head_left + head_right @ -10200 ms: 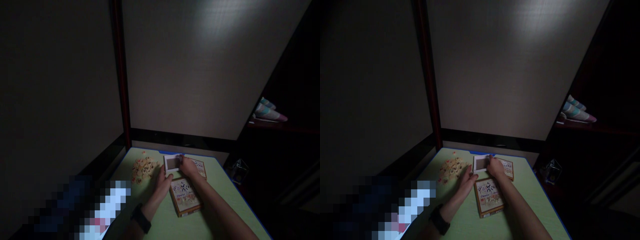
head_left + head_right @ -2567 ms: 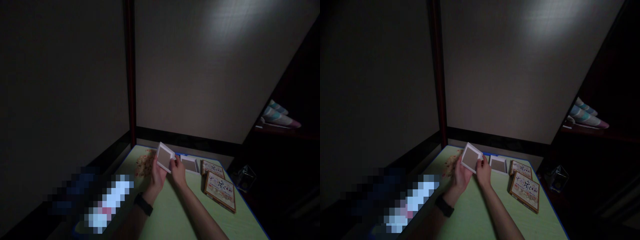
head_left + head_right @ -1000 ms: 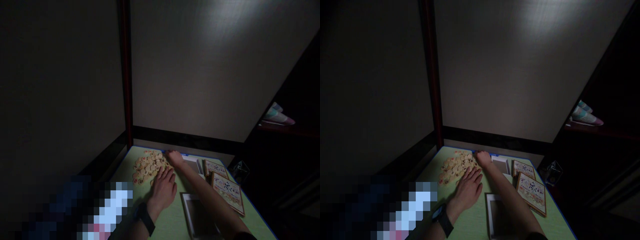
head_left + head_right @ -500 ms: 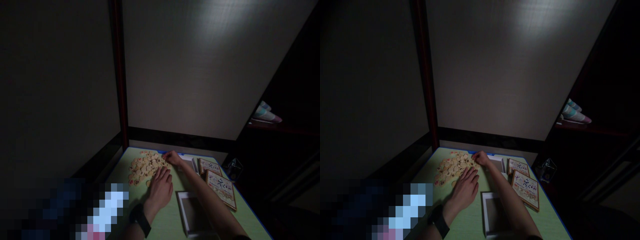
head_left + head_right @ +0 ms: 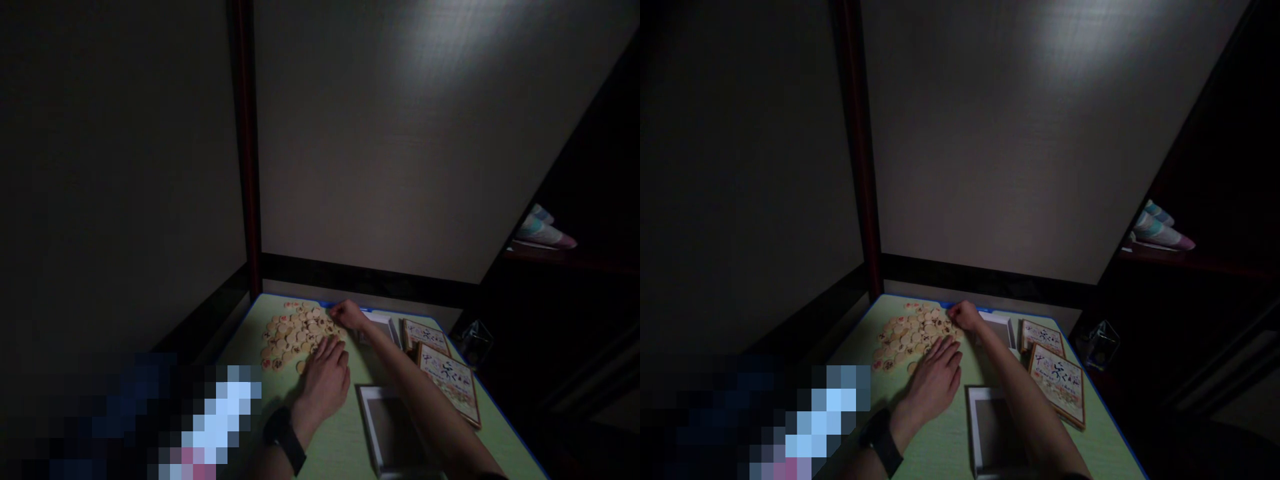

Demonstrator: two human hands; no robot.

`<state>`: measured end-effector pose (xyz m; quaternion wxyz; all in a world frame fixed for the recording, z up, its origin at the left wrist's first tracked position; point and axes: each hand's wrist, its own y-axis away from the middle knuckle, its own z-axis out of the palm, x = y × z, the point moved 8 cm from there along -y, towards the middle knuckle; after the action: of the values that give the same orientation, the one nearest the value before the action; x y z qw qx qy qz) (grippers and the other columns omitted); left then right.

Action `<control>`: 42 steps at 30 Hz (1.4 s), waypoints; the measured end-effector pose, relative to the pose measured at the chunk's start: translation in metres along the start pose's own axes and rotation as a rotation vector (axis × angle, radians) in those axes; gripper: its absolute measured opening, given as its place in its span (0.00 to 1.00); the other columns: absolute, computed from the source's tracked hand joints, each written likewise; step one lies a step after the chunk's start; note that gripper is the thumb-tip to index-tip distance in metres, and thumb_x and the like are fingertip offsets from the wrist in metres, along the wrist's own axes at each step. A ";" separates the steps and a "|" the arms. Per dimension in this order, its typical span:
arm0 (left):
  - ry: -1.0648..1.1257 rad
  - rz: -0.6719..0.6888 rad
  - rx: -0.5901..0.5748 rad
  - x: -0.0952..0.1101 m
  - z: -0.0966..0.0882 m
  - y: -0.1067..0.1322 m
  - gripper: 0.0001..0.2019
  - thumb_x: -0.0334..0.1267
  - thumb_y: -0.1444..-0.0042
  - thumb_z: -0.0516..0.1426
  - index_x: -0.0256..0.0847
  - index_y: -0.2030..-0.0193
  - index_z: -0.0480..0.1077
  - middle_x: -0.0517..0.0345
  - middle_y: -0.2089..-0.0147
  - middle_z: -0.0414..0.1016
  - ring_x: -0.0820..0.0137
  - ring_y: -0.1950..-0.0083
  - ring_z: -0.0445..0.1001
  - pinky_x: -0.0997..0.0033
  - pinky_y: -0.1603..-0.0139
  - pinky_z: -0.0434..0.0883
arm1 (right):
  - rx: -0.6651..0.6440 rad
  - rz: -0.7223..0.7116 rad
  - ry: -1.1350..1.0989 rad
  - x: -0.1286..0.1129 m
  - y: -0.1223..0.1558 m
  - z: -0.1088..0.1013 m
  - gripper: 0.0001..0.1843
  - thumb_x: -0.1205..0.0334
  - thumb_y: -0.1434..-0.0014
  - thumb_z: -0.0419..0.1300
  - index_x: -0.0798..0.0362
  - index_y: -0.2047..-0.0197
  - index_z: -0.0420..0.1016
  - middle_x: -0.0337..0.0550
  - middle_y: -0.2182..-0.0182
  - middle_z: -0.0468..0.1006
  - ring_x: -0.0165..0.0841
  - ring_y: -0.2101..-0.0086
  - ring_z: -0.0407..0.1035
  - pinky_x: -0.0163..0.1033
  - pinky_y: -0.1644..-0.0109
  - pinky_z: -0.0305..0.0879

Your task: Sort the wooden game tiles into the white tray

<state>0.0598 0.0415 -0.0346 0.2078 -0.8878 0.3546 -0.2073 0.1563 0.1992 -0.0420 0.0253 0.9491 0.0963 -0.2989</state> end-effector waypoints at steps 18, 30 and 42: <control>0.056 0.089 -0.050 0.022 -0.017 -0.002 0.10 0.25 0.46 0.52 0.39 0.67 0.74 0.53 0.63 0.76 0.64 0.56 0.72 0.61 0.50 0.70 | -0.096 -0.368 0.176 -0.098 0.025 0.022 0.12 0.68 0.50 0.64 0.53 0.61 0.83 0.45 0.64 0.81 0.35 0.63 0.73 0.34 0.58 0.63; 0.226 -0.066 0.126 0.004 -0.026 -0.006 0.12 0.24 0.47 0.51 0.41 0.66 0.73 0.54 0.63 0.76 0.64 0.56 0.72 0.62 0.53 0.72 | -0.019 -0.159 -0.333 -0.078 0.020 0.008 0.08 0.66 0.46 0.58 0.57 0.65 0.79 0.41 0.71 0.79 0.30 0.70 0.72 0.33 0.65 0.65; 0.398 -0.333 0.489 -0.042 -0.052 -0.005 0.09 0.36 0.39 0.55 0.42 0.53 0.71 0.53 0.56 0.72 0.67 0.60 0.74 0.66 0.57 0.75 | -0.082 0.131 -1.183 -0.043 0.085 0.008 0.20 0.58 0.57 0.73 0.55 0.61 0.77 0.40 0.68 0.81 0.27 0.70 0.76 0.30 0.65 0.73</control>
<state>0.0082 0.0631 0.0018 0.3044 -0.7995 0.1785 -0.4861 0.1343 0.1083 -0.0246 0.1294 0.6237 0.0188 -0.7706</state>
